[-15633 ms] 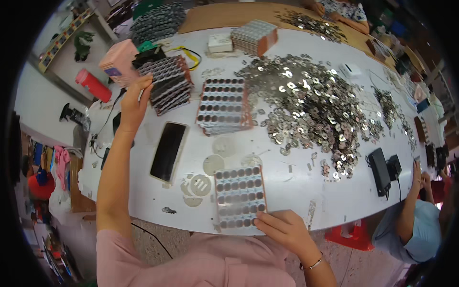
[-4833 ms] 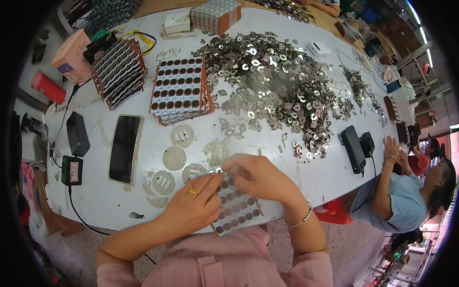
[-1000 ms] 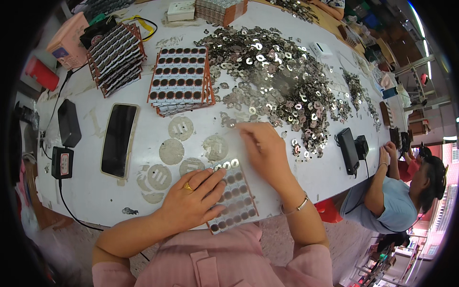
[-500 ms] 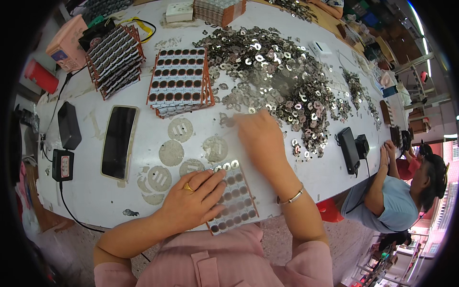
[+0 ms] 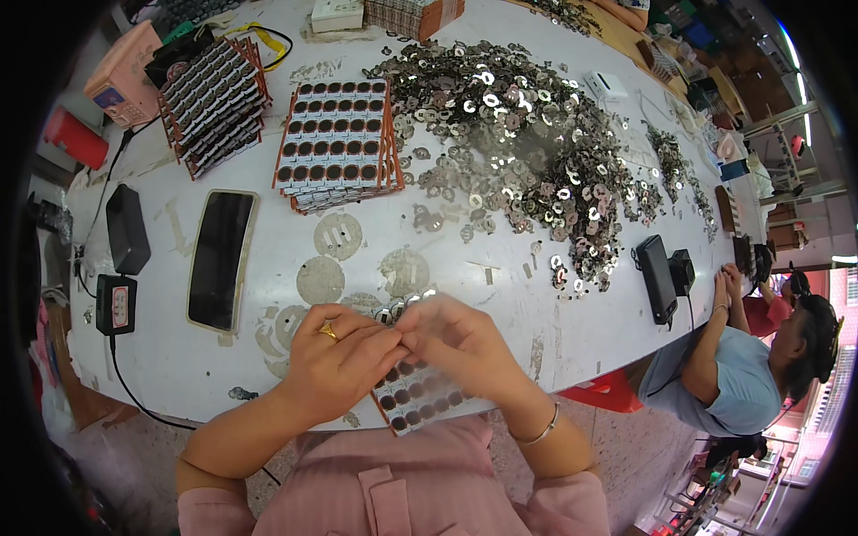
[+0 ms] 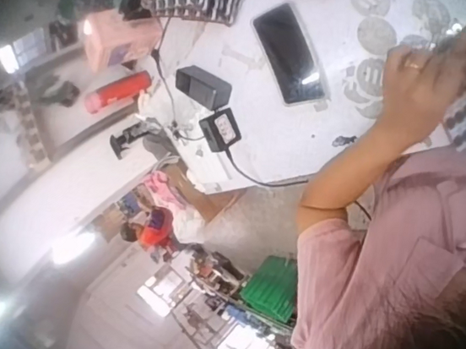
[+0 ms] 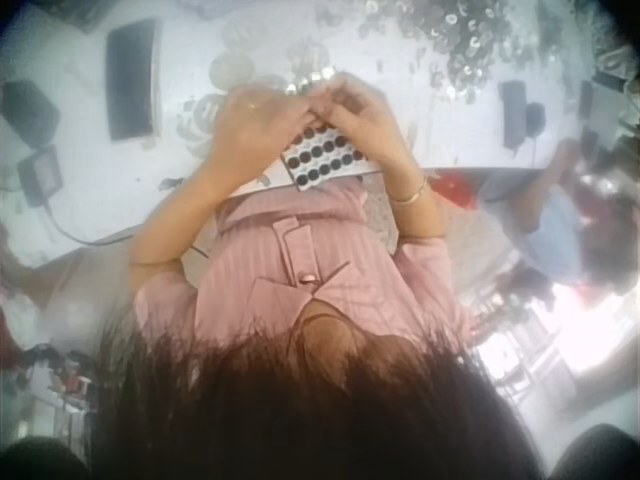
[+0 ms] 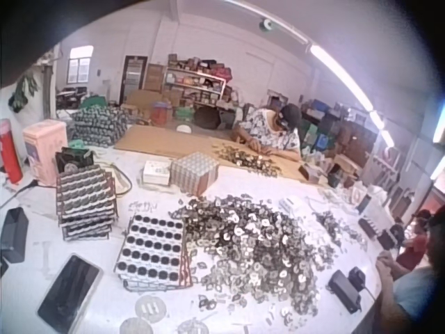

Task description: The person assembles small circular metal components into a plastic tray by hand.

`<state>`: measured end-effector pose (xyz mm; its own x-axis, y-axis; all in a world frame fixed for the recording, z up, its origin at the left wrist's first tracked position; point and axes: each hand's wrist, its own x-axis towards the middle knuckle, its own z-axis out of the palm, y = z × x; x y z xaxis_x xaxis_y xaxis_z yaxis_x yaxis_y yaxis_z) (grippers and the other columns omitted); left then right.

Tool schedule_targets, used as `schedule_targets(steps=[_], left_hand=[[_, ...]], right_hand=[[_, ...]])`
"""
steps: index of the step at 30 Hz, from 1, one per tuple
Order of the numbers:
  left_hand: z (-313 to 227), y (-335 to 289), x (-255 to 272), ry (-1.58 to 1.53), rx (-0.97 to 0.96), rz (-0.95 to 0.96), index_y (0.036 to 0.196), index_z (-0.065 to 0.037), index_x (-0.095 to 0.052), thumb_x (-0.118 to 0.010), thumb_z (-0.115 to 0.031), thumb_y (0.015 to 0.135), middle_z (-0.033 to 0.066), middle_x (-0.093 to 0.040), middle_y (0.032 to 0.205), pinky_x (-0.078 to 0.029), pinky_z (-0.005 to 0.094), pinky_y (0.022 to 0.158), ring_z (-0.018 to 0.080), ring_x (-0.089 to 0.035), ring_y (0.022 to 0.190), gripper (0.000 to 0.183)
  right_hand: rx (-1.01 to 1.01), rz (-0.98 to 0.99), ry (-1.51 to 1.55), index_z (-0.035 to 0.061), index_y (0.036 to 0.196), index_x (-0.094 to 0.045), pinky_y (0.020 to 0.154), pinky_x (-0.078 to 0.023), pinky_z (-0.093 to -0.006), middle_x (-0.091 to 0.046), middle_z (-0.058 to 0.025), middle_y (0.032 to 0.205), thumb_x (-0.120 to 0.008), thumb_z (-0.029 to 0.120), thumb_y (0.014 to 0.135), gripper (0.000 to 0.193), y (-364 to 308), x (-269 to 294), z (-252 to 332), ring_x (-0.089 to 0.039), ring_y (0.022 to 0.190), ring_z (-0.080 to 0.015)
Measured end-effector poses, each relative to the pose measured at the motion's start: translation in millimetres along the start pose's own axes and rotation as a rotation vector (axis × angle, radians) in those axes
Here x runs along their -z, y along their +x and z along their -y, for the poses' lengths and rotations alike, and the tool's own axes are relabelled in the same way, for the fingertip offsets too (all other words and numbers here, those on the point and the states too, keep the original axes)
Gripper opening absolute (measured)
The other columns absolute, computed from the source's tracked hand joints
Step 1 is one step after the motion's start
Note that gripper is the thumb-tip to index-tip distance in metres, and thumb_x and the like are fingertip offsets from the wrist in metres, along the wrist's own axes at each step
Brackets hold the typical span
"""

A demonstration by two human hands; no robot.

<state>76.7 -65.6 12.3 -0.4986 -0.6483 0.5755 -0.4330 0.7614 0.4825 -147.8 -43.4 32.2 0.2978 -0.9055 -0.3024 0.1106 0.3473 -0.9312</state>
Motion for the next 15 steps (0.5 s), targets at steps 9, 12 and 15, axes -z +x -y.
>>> schedule_targets(steps=[9, 12, 15], left_hand=[[-11.8, -3.9, 23.7, 0.045, 0.102, 0.21, 0.124, -0.005, -0.065, -0.086, -0.026, 0.084, 0.0077, -0.071, 0.118, -0.047, 0.0434, 0.094, 0.0254, -0.067, 0.105, 0.05], [-15.6, -10.1, 38.1, 0.136, 0.186, 0.354, 0.138, -0.003, -0.059, -0.085, -0.035, 0.085, 0.0121, -0.063, 0.138, -0.042, 0.0472, 0.104, 0.0292, -0.059, 0.124, 0.067], [-14.9, -27.8, 42.9, 0.134, 0.239, 0.397, 0.146, -0.002, -0.054, -0.083, -0.043, 0.085, 0.0138, -0.057, 0.149, -0.037, 0.05, 0.112, 0.0322, -0.052, 0.136, 0.079]], right_hand=[[0.087, -0.219, 0.027, -0.0009, 0.115, -0.076, 0.084, -0.061, -0.0289, -0.074, -0.0071, 0.116, -0.073, -0.007, 0.095, 0.021, -27.8, -5.5, -18.0, -0.071, 0.1, -0.0138], [0.133, -0.232, 0.005, -0.0003, 0.11, -0.077, 0.083, -0.061, -0.0286, -0.074, -0.0081, 0.115, -0.072, -0.007, 0.095, 0.017, -26.3, -5.4, -10.1, -0.072, 0.098, -0.0142], [0.095, -0.102, -0.255, 0.0015, 0.11, -0.078, 0.082, -0.06, -0.0285, -0.075, -0.0086, 0.108, -0.073, -0.003, 0.096, 0.016, -18.8, -25.9, 5.6, -0.072, 0.095, -0.0135]])
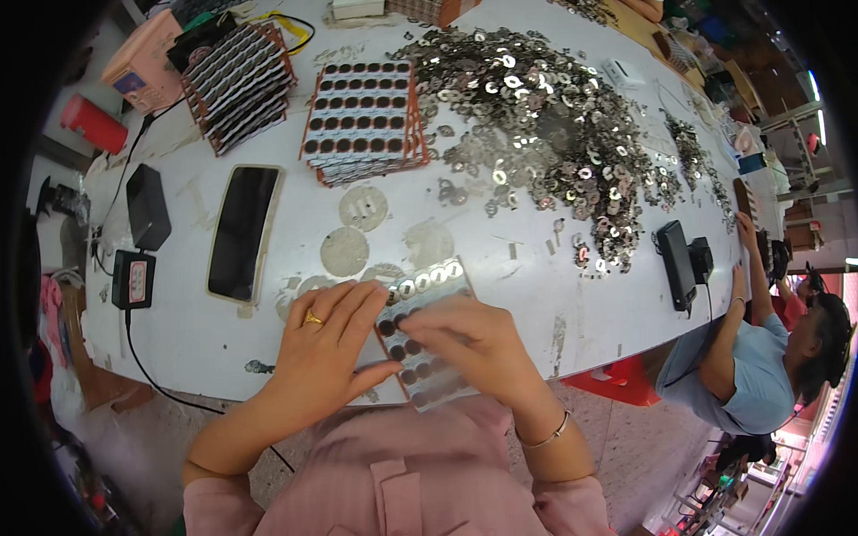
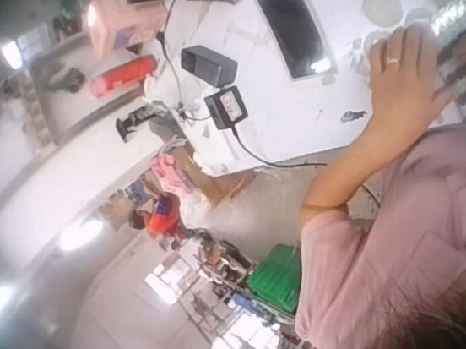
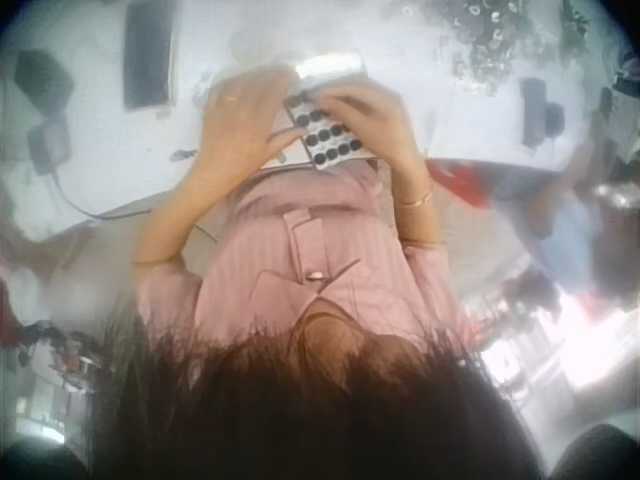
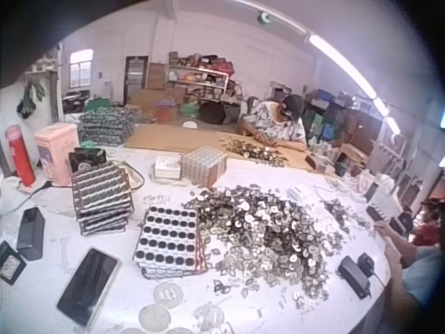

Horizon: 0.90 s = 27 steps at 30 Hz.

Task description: The person assembles small circular metal components into a plastic tray by hand.

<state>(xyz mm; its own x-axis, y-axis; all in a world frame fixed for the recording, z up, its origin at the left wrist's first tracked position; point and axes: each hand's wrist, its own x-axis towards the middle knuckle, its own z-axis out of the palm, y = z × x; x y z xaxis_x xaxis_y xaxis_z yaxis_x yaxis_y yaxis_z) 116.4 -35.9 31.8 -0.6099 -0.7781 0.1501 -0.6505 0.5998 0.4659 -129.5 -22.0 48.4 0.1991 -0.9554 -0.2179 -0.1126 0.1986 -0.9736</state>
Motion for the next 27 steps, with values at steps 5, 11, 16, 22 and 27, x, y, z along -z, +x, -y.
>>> schedule_targets(steps=[5, 11, 16, 22, 27], left_hand=[[3.6, -13.6, -20.1, -0.048, 0.053, -0.073, 0.147, -0.002, -0.054, -0.083, -0.046, 0.085, 0.0144, -0.052, 0.157, -0.031, 0.0524, 0.12, 0.0353, -0.045, 0.147, 0.082], [7.8, -14.2, -15.1, -0.116, 0.077, -0.054, 0.148, -0.002, -0.053, -0.083, -0.044, 0.086, 0.0144, -0.049, 0.16, -0.029, 0.0528, 0.122, 0.0354, -0.04, 0.152, 0.081], [9.7, -12.8, -18.0, -0.107, 0.06, -0.047, 0.15, -0.001, -0.053, -0.083, -0.044, 0.085, 0.014, -0.05, 0.159, -0.03, 0.0525, 0.122, 0.0347, -0.04, 0.152, 0.083], [10.0, -8.3, -12.9, -0.12, 0.052, -0.038, 0.149, -0.001, -0.054, -0.084, -0.044, 0.084, 0.0127, -0.053, 0.157, -0.031, 0.052, 0.121, 0.0331, -0.043, 0.15, 0.084], [12.5, -11.0, -13.7, -0.125, 0.078, -0.024, 0.149, -0.002, -0.055, -0.083, -0.045, 0.084, 0.0108, -0.053, 0.158, -0.032, 0.0508, 0.12, 0.0318, -0.044, 0.15, 0.082]], right_hand=[[0.187, 0.083, -0.571, 0.0049, 0.103, -0.078, 0.068, -0.053, -0.0303, -0.069, -0.0046, 0.085, -0.077, 0.002, 0.091, 0.012, 22.0, -25.8, 7.7, -0.066, 0.074, -0.0152], [0.063, 0.084, -0.501, 0.0074, 0.1, -0.078, 0.066, -0.051, -0.033, -0.069, -0.0055, 0.085, -0.078, 0.004, 0.089, 0.012, 27.5, -31.8, 7.9, -0.064, 0.072, -0.0213], [0.163, 0.038, -0.553, 0.0076, 0.1, -0.078, 0.073, -0.054, -0.0365, -0.07, -0.0069, 0.091, -0.077, 0.007, 0.089, 0.012, 22.8, -31.8, -0.7, -0.067, 0.081, -0.0258], [0.153, 0.073, -0.549, 0.0072, 0.1, -0.076, 0.077, -0.057, -0.0404, -0.071, -0.009, 0.094, -0.077, 0.009, 0.088, 0.012, 23.8, -29.0, -2.6, -0.07, 0.087, -0.0308], [0.036, 0.014, -0.553, 0.0073, 0.101, -0.074, 0.073, -0.056, -0.0406, -0.068, -0.0085, 0.092, -0.079, 0.011, 0.087, 0.015, 21.5, -42.8, 7.2, -0.068, 0.083, -0.03]])
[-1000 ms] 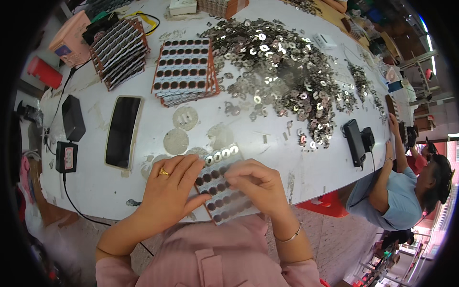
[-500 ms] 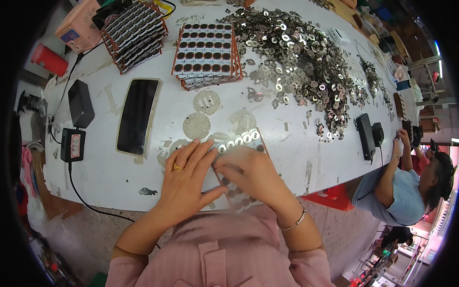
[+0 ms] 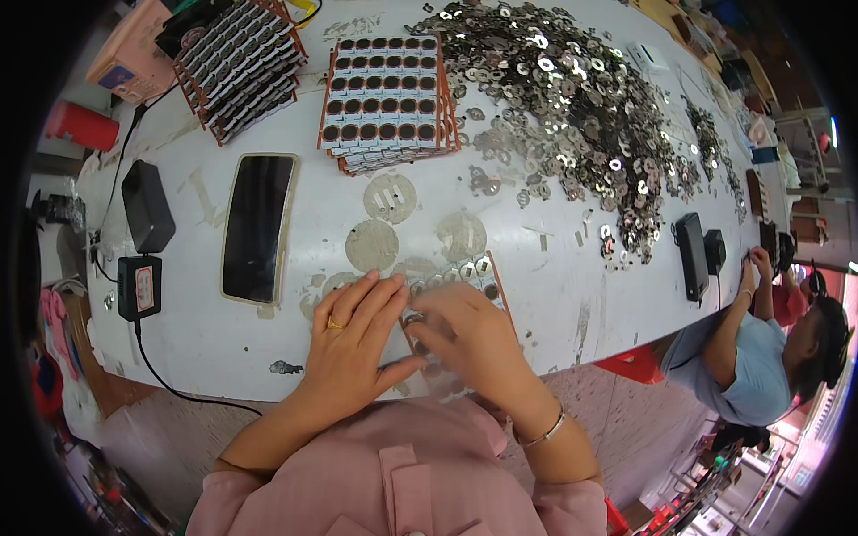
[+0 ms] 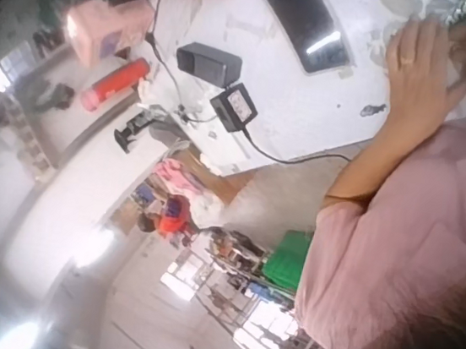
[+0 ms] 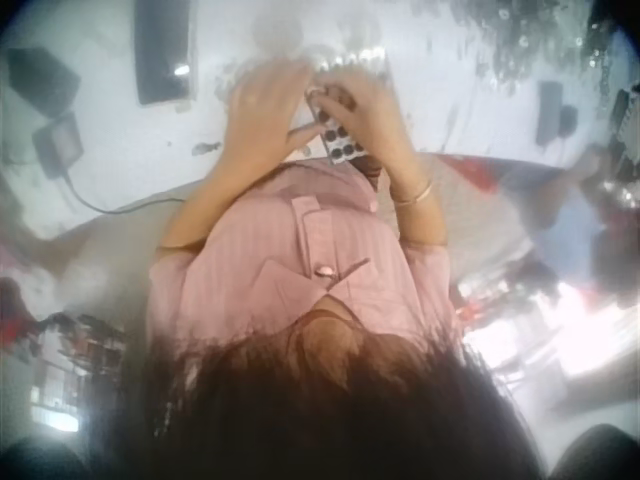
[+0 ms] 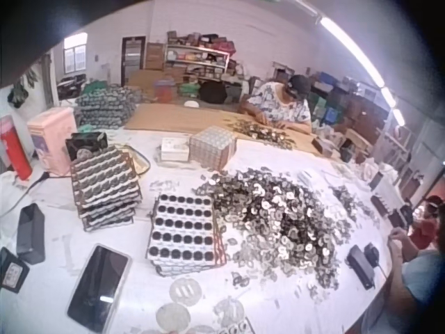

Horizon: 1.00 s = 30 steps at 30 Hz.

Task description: The person assembles small circular metal components into a plastic tray by hand.

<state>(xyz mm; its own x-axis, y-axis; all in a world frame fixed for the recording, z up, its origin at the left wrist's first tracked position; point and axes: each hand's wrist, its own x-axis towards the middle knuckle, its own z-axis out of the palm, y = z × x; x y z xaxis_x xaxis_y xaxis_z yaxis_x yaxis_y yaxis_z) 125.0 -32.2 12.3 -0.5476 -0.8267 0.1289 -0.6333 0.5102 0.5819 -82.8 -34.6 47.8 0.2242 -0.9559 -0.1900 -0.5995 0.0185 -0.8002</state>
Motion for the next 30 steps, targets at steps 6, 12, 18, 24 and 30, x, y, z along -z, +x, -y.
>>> schedule_targets(steps=[6, 12, 18, 24, 30], left_hand=[[-1.6, 2.5, 1.4, -0.009, 0.021, -0.031, 0.148, -0.003, -0.056, -0.084, -0.045, 0.084, 0.009, -0.054, 0.157, -0.031, 0.0502, 0.119, 0.0307, -0.047, 0.148, 0.081], [-4.0, 2.3, 3.7, 0.034, 0.031, 0.016, 0.146, -0.003, -0.056, -0.087, -0.046, 0.081, 0.0104, -0.055, 0.156, -0.029, 0.051, 0.12, 0.0319, -0.047, 0.148, 0.084], [-3.9, -2.7, 9.7, 0.028, -0.01, -0.049, 0.145, -0.002, -0.058, -0.084, -0.039, 0.085, 0.0161, -0.056, 0.152, -0.033, 0.0525, 0.12, 0.0375, -0.045, 0.148, 0.075], [37.3, 8.3, 52.3, 0.329, 0.198, -0.447, 0.146, 0.0, -0.056, -0.083, -0.034, 0.087, 0.0231, -0.052, 0.155, -0.035, 0.0555, 0.118, 0.0456, -0.045, 0.145, 0.073], [72.7, 21.6, 68.5, 0.428, 0.448, -0.353, 0.145, 0.002, -0.057, -0.08, -0.037, 0.088, 0.0271, -0.05, 0.156, -0.041, 0.0532, 0.114, 0.0473, -0.048, 0.141, 0.073]], right_hand=[[0.09, -0.063, 0.014, 0.0097, 0.103, -0.073, 0.069, -0.056, -0.037, -0.066, -0.0065, 0.098, -0.081, 0.015, 0.088, 0.018, -4.5, -3.0, -14.1, -0.067, 0.082, -0.0263], [0.3, -0.033, -0.204, 0.0078, 0.107, -0.073, 0.074, -0.058, -0.0396, -0.065, -0.0085, 0.104, -0.079, 0.016, 0.09, 0.02, -2.8, 2.0, -23.0, -0.066, 0.087, -0.0292], [0.197, -0.042, 0.175, 0.006, 0.118, -0.073, 0.082, -0.058, -0.0425, -0.067, -0.0138, 0.11, -0.077, 0.012, 0.092, 0.027, 20.4, 48.3, -35.1, -0.067, 0.087, -0.0344], [0.406, -0.517, -0.392, 0.0032, 0.12, -0.072, 0.085, -0.058, -0.0407, -0.068, -0.0111, 0.112, -0.067, 0.005, 0.095, 0.026, 70.3, 71.3, -62.1, -0.066, 0.101, -0.0315], [0.35, -0.439, -0.327, 0.0076, 0.12, -0.073, 0.084, -0.058, -0.0416, -0.066, -0.0099, 0.106, -0.067, 0.006, 0.095, 0.026, 75.5, 60.1, -75.6, -0.065, 0.103, -0.0303]])
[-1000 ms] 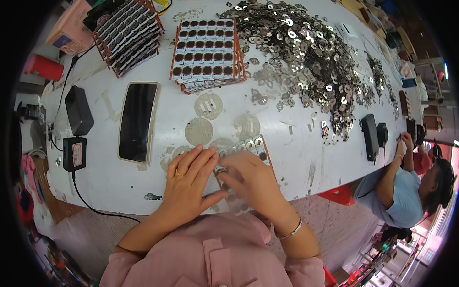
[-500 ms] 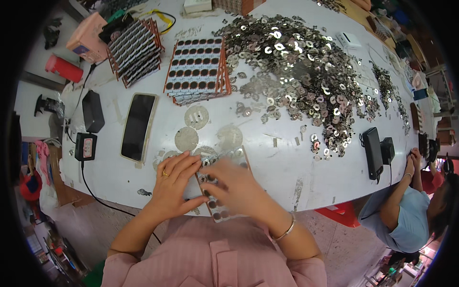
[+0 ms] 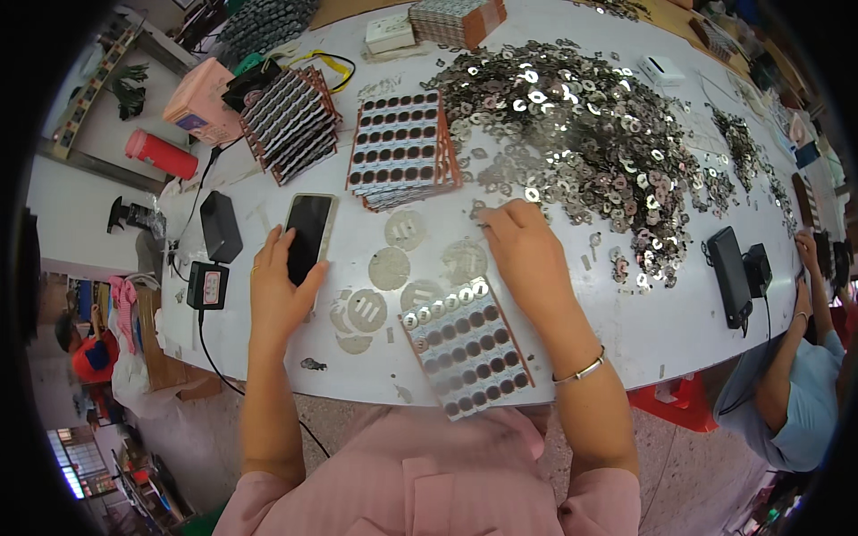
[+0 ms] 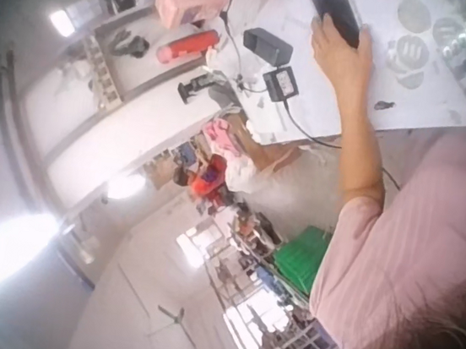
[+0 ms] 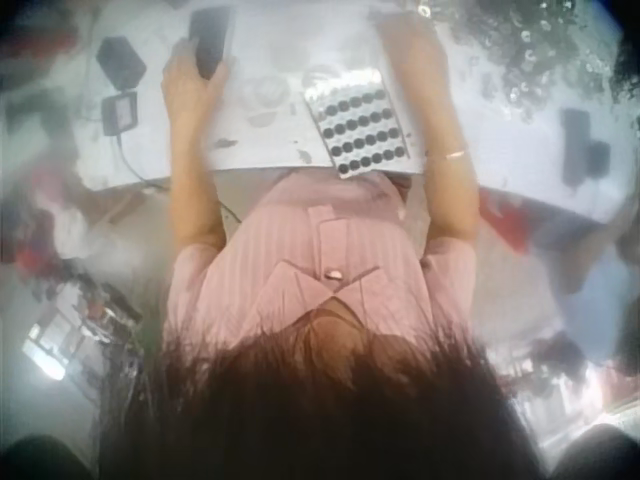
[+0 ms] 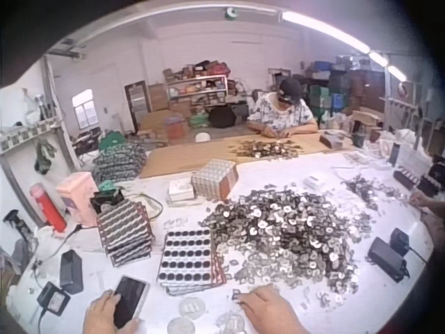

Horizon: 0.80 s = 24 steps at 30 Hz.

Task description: The person assembles small circular metal components into a plastic tray by hand.

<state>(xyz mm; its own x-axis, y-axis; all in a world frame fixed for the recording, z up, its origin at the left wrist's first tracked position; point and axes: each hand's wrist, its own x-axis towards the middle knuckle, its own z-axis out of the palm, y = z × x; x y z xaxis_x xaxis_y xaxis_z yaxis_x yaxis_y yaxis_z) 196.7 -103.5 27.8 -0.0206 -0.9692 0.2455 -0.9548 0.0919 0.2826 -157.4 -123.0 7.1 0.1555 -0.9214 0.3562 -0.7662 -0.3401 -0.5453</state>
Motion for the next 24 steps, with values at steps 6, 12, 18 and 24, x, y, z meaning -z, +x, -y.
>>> schedule_targets(steps=[6, 12, 18, 24], left_hand=[[-1.3, 8.1, -12.1, 0.035, 0.025, 0.001, 0.142, 0.002, -0.058, -0.076, -0.031, 0.087, 0.0237, -0.054, 0.154, -0.044, 0.0507, 0.112, 0.0447, -0.054, 0.133, 0.066], [-14.3, 16.5, -18.1, 0.054, 0.059, -0.032, 0.144, -0.002, -0.056, -0.073, -0.026, 0.085, 0.0194, -0.055, 0.154, -0.044, 0.0506, 0.111, 0.0452, -0.055, 0.13, 0.066], [-9.5, 19.2, -21.9, -0.051, 0.089, -0.059, 0.147, -0.006, -0.054, -0.073, -0.028, 0.083, 0.0158, -0.051, 0.158, -0.043, 0.0544, 0.109, 0.045, -0.053, 0.13, 0.07], [-7.1, 22.0, -21.5, -0.006, 0.12, -0.064, 0.15, -0.007, -0.049, -0.072, -0.027, 0.084, 0.015, -0.05, 0.159, -0.042, 0.0544, 0.108, 0.0439, -0.053, 0.13, 0.073]], right_hand=[[-0.092, 0.004, 0.105, 0.0064, 0.115, -0.075, 0.079, -0.056, -0.0418, -0.064, -0.0113, 0.098, -0.072, 0.004, 0.094, 0.021, -0.6, -0.9, 2.8, -0.066, 0.091, -0.0306], [-0.073, 0.023, 0.144, 0.0056, 0.114, -0.074, 0.076, -0.056, -0.0406, -0.064, -0.0114, 0.098, -0.072, 0.002, 0.094, 0.02, -3.7, 4.3, 0.9, -0.067, 0.088, -0.031], [-0.131, 0.035, 0.236, 0.0067, 0.115, -0.074, 0.08, -0.056, -0.0407, -0.065, -0.0116, 0.1, -0.071, 0.001, 0.093, 0.023, -1.0, 8.7, 1.8, -0.068, 0.09, -0.0321], [-0.073, 0.032, 0.189, 0.0083, 0.115, -0.075, 0.081, -0.056, -0.0406, -0.064, -0.0113, 0.1, -0.072, 0.002, 0.094, 0.022, -2.9, 5.5, -1.6, -0.067, 0.092, -0.0316]])
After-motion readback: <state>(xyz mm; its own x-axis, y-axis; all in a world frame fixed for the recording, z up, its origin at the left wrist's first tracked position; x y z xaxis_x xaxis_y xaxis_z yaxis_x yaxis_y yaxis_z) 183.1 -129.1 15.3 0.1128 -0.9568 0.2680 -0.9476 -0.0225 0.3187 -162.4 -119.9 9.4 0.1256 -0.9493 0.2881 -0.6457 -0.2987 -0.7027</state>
